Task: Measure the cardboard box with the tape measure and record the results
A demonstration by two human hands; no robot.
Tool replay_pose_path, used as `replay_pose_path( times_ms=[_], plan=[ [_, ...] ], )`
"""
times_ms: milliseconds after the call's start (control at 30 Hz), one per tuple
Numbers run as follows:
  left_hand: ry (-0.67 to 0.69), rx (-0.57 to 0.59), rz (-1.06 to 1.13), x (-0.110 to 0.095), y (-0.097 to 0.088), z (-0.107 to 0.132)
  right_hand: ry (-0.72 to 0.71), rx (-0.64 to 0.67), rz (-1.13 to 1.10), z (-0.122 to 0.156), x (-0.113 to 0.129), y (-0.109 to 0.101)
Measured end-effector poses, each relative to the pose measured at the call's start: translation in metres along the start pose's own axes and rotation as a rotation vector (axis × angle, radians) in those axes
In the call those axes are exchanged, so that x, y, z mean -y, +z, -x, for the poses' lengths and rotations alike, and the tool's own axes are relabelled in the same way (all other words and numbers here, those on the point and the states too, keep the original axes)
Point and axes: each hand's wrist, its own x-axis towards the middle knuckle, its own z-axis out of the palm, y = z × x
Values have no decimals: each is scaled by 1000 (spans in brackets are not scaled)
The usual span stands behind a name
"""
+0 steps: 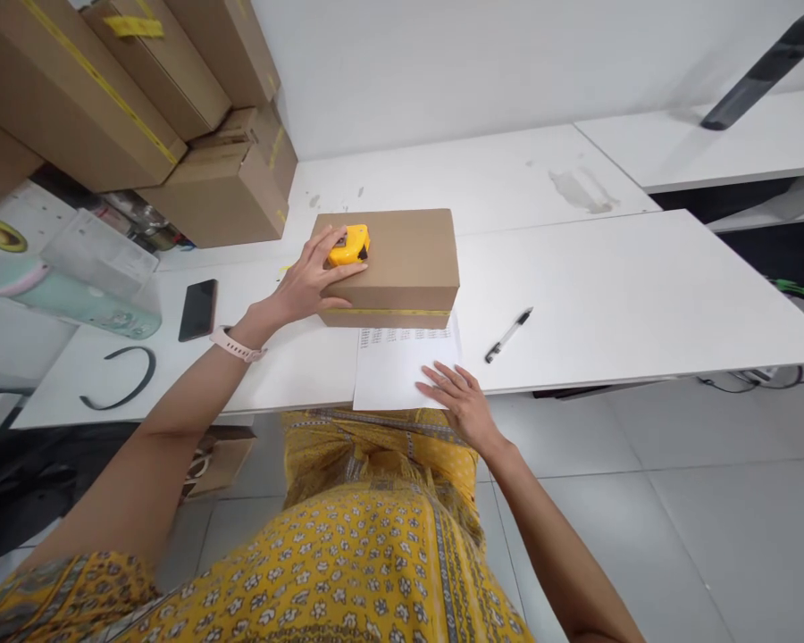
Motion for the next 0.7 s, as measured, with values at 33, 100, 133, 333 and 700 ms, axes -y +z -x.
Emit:
replay_pose_path(
  times_ms=[33,100,133,333,700],
  plan=[
    [8,1,7,2,2,-4,-4,9,-11,3,-4,-3],
    [16,-8,14,4,8,-11,-11,18,-32,7,-10,-7],
    [15,-16,16,3,12,-14,-13,17,-40,8,-12,-8],
    [-18,-59,33,-7,28,-25,-1,61,-100,8,-16,-13],
    [1,-360,-56,-76,73,57,979,-259,-111,-21,-54,-73]
  ],
)
